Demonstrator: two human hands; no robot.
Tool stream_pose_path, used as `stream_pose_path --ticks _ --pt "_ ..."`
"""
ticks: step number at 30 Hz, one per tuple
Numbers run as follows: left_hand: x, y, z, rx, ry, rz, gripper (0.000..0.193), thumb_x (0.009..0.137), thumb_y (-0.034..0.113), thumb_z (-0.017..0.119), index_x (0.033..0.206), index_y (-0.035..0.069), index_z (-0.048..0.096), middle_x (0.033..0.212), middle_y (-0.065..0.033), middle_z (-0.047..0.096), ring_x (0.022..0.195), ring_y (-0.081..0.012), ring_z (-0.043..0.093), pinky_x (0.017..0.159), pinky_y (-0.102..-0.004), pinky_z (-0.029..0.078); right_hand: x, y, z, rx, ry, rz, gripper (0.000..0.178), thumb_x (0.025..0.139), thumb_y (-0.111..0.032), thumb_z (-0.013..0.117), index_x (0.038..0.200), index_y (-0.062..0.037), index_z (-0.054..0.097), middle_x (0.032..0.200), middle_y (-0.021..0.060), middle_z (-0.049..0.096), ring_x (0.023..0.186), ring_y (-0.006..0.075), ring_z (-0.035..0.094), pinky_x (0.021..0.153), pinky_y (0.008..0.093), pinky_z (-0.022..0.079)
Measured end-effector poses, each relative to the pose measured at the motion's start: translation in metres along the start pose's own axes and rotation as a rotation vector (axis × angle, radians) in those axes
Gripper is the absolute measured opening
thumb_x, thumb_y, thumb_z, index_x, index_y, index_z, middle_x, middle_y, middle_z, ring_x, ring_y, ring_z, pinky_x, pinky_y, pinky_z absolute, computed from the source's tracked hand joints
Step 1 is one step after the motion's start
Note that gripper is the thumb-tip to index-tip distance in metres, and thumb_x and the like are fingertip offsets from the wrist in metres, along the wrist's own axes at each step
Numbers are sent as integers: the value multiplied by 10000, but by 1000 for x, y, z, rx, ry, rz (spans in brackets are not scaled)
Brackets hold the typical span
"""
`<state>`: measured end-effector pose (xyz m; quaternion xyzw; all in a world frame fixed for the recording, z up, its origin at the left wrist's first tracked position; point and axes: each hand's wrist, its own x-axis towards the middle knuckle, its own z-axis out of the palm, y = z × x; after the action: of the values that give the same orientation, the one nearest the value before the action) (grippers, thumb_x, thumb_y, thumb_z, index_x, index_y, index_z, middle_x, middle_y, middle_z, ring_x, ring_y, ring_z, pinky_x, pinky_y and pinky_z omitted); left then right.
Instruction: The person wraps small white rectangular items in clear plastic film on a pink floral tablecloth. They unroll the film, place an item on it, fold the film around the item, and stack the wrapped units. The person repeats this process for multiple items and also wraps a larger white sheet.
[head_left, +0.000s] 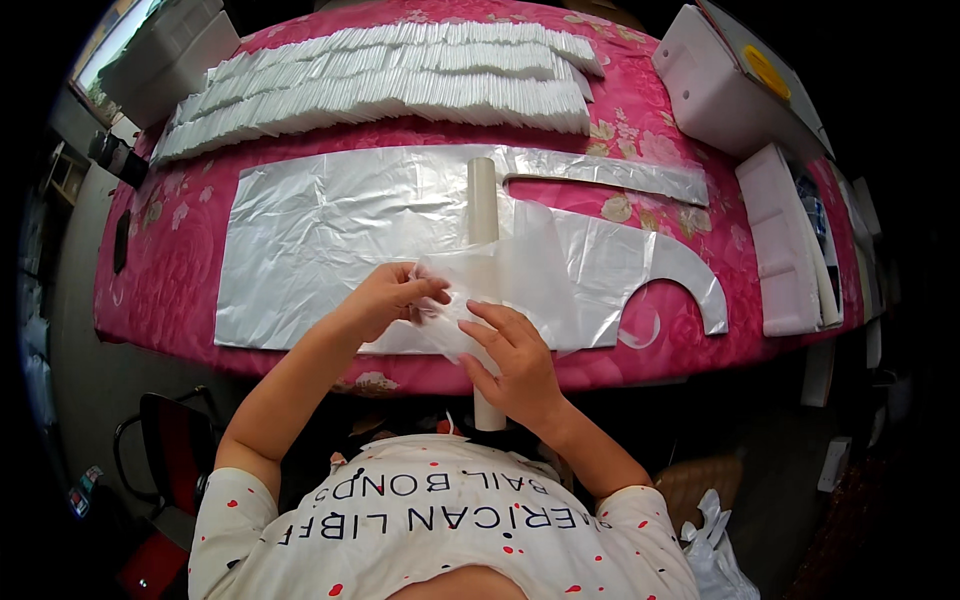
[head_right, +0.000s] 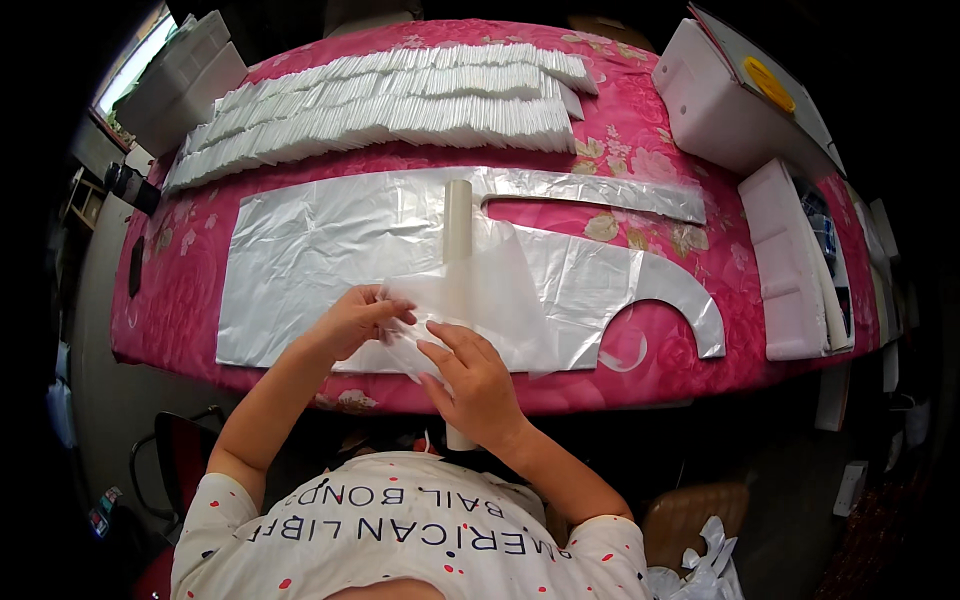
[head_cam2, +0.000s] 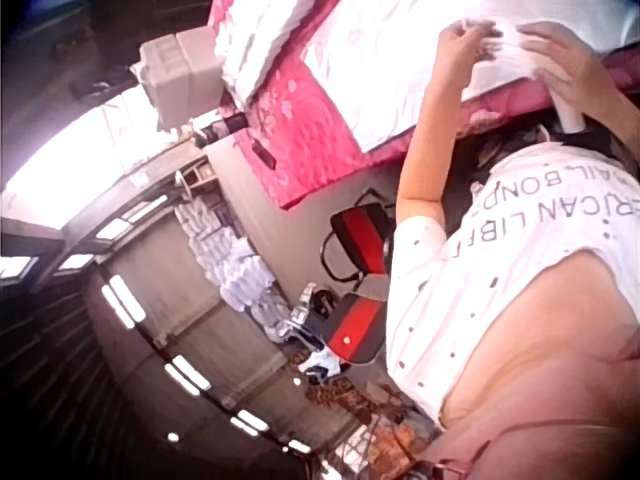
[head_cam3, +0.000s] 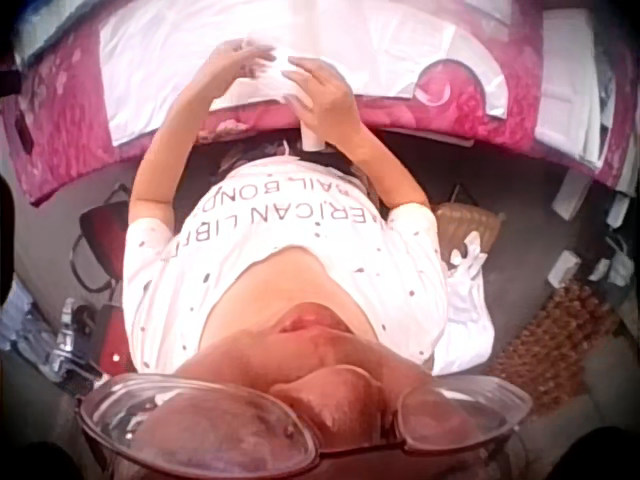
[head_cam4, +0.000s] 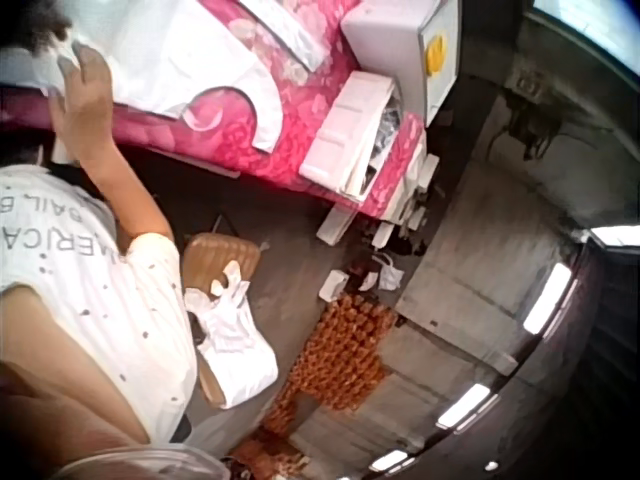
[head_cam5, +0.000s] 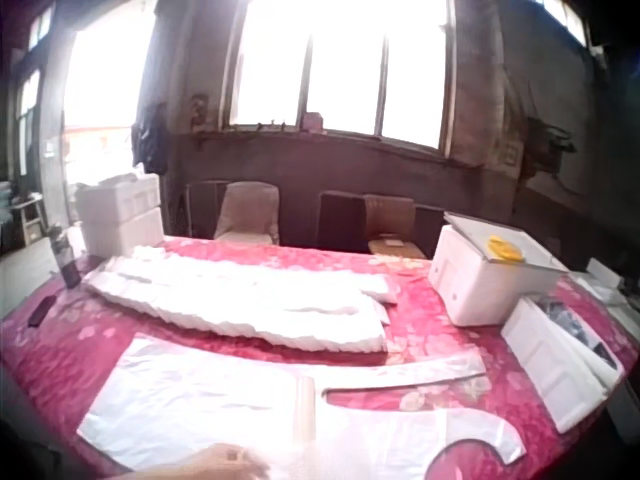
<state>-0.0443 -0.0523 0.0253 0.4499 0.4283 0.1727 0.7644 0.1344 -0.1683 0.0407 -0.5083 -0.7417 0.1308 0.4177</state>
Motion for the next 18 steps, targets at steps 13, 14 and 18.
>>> stream_pose_path --ticks 13,14,18 --pt "-70 -1 -178 1253 734 242 275 719 20 596 990 -20 577 955 -114 613 844 -252 584 767 -318 468 -43 -5 8 -172 -485 789 531 716 -498 635 823 20 595 689 183 623 658 329 621 617 398 482" --pt "-68 8 -159 1596 832 385 307 703 0 593 1008 -27 570 1000 -134 604 898 -287 577 799 -338 463 -46 -1 11 -134 -444 779 526 721 -496 625 797 24 590 683 192 619 653 343 616 615 413 482" --pt "-33 16 -54 1246 516 762 337 736 -52 538 1067 10 551 1115 -137 556 1032 -312 519 865 -371 437 -43 0 10 -62 -406 829 489 729 -452 624 783 34 600 699 219 616 670 362 613 633 421 485"
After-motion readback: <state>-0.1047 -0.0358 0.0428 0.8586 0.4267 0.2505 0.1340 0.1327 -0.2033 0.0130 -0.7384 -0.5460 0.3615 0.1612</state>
